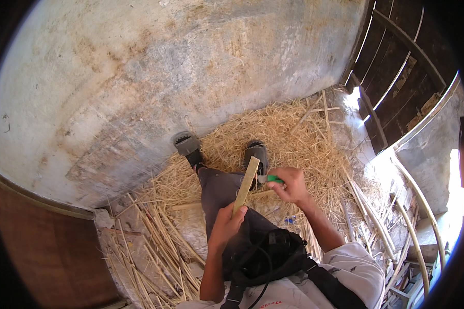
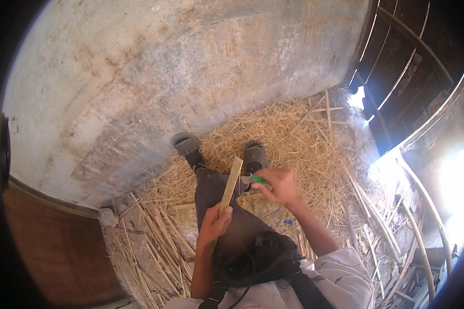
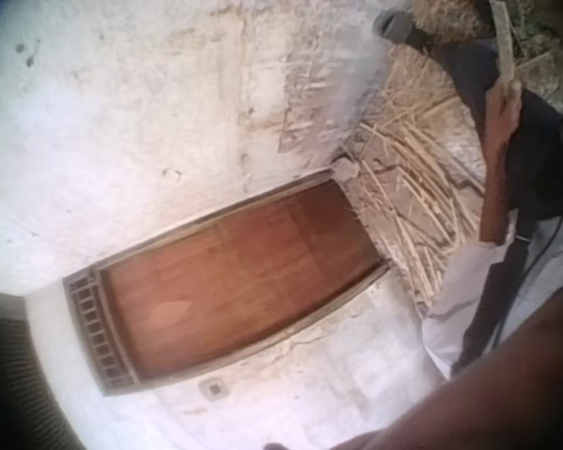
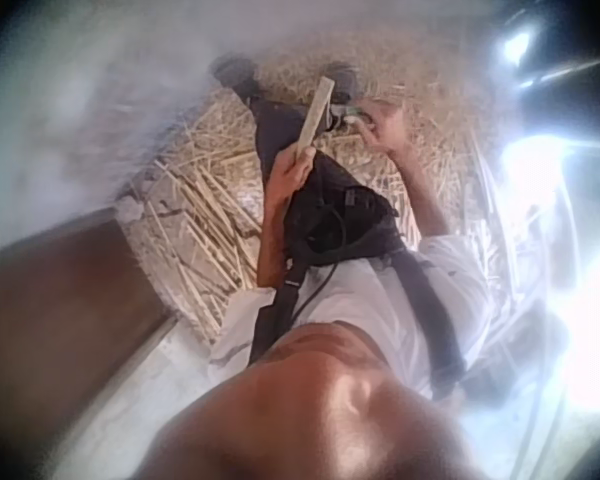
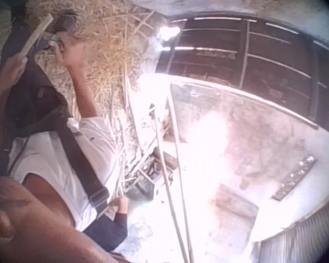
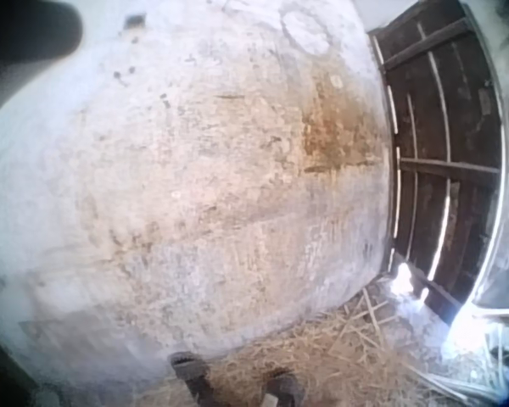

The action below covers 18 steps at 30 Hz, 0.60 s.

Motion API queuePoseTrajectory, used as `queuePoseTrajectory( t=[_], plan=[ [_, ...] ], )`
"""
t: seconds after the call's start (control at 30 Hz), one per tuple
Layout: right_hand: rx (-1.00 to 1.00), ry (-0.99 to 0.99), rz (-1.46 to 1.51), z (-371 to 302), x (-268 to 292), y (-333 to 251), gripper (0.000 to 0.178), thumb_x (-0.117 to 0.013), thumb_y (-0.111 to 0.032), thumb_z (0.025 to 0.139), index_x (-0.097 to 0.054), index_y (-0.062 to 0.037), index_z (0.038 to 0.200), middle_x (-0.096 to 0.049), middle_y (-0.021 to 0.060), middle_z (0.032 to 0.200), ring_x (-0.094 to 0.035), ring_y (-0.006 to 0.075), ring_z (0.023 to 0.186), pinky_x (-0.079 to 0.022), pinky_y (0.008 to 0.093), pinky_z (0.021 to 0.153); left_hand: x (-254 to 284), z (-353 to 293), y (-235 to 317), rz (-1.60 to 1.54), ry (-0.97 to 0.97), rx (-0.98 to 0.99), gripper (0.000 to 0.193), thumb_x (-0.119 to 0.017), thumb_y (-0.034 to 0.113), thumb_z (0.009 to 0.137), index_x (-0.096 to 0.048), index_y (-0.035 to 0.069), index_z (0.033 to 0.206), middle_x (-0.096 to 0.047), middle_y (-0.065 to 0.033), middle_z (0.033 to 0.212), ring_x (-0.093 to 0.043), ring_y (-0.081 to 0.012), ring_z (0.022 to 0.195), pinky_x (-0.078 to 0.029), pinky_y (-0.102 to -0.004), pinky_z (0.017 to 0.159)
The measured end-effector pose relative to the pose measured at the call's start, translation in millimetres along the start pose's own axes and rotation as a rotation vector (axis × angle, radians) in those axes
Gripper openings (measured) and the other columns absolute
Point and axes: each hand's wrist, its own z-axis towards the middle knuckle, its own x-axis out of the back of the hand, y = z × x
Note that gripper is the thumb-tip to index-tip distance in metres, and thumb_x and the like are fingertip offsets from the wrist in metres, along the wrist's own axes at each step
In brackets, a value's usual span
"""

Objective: The person shaves a thin wooden strip using a green utility knife by hand while standing over straw.

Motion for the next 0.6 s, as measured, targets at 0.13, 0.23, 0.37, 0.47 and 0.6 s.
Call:
queuePoseTrajectory(
  t=[0.13,0.23,0.37,0.47,0.6],
  plan=[
    [0.110,-0.098,0.009,0.1,-12.8,-11.5,0.028,-0.083,-0.032,0.088,-0.074,-0.0083,0.099,-0.073,0.0081,0.083,-0.071,0.0300,0.069,-0.054,0.0400,0.062,-1.6,-0.7,-4.7,0.065,0.056,-0.088,0.029,-0.061,0.027,0.109,-0.066,-0.001,0.106,-0.052,0.0034,0.073,-0.046,-0.0065,0.072,-0.040,-0.0288,0.064],
    [0.103,-0.052,0.040,4.6,-16.4,-15.6,0.027,-0.083,-0.031,0.088,-0.074,-0.0087,0.100,-0.072,0.0076,0.083,-0.070,0.0312,0.068,-0.054,0.0406,0.062,-4.2,-0.7,-3.3,0.109,0.076,-0.151,0.030,-0.061,0.027,0.108,-0.067,-0.002,0.114,-0.053,0.0005,0.073,-0.047,-0.0073,0.074,-0.042,-0.0301,0.065],
    [0.110,-0.013,-0.005,12.3,-13.8,-10.4,0.028,-0.083,-0.031,0.087,-0.073,-0.0086,0.100,-0.073,0.0076,0.083,-0.070,0.0311,0.068,-0.054,0.0407,0.062,-7.1,0.9,-6.8,0.202,0.100,-0.198,0.031,-0.062,0.026,0.108,-0.067,-0.003,0.118,-0.054,-0.0047,0.073,-0.048,-0.0086,0.072,-0.044,-0.0319,0.065],
    [0.084,0.040,-0.050,20.8,-4.4,-1.7,0.029,-0.084,-0.032,0.087,-0.073,-0.0086,0.100,-0.073,0.0079,0.082,-0.071,0.0307,0.068,-0.054,0.0403,0.062,-7.7,1.1,-5.6,0.227,0.102,-0.213,0.030,-0.062,0.025,0.108,-0.067,-0.003,0.119,-0.053,-0.0074,0.072,-0.048,-0.0094,0.070,-0.044,-0.0328,0.064],
    [0.055,0.085,-0.120,33.5,7.1,-0.2,0.030,-0.084,-0.033,0.086,-0.073,-0.0086,0.099,-0.073,0.0085,0.080,-0.071,0.0301,0.067,-0.054,0.0398,0.061,-8.5,2.5,-5.3,0.239,0.114,-0.219,0.029,-0.062,0.024,0.108,-0.066,-0.003,0.117,-0.053,-0.0097,0.071,-0.049,-0.0109,0.067,-0.044,-0.0333,0.063]
  ],
)
